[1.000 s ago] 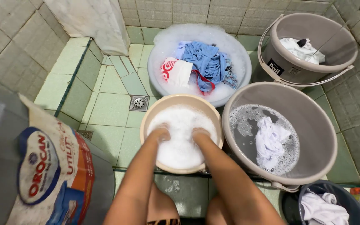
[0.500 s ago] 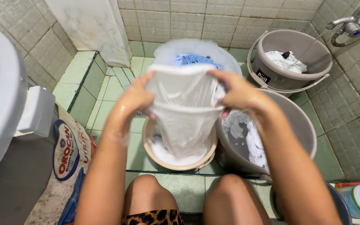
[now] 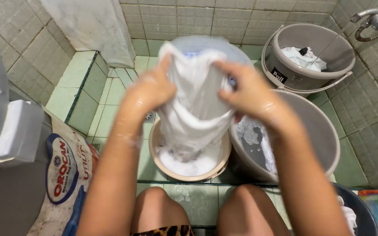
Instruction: The person washes white and dark clothing by hand in several buckets of soapy water, scrubbing and wringing out the items.
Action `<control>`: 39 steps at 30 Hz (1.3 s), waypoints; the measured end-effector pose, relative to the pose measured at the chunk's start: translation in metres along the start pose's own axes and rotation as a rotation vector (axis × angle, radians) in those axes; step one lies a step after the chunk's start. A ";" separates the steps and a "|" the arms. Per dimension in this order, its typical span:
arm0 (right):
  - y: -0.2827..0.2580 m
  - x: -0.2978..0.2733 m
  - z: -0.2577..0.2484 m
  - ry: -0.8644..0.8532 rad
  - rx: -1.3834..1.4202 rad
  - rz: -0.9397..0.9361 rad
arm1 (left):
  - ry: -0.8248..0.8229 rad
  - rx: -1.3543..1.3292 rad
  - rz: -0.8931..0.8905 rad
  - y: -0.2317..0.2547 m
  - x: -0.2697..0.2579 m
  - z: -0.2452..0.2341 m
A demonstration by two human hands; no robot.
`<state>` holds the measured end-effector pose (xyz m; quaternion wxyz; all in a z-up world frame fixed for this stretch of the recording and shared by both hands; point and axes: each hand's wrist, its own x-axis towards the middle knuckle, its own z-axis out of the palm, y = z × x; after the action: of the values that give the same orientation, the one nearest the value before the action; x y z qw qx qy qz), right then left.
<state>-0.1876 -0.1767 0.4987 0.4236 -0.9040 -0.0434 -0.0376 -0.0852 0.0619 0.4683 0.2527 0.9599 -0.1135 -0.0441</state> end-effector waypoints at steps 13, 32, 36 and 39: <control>0.290 0.076 0.300 -0.789 -0.399 0.579 | -0.824 0.279 -0.256 -0.130 0.071 0.355; 0.186 0.043 0.191 -0.219 -0.183 0.596 | -0.378 -0.640 -0.498 -0.161 0.037 0.265; 0.137 0.029 0.122 -0.043 0.112 0.389 | -0.221 -0.706 -0.435 -0.108 0.009 0.167; 0.082 0.018 0.062 -0.033 0.107 0.292 | 0.000 -0.295 -0.204 -0.064 -0.016 0.095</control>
<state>-0.1586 -0.1807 0.3984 0.4714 -0.8774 0.0796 0.0417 -0.1014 0.0744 0.3548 0.3850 0.9189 -0.0078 -0.0857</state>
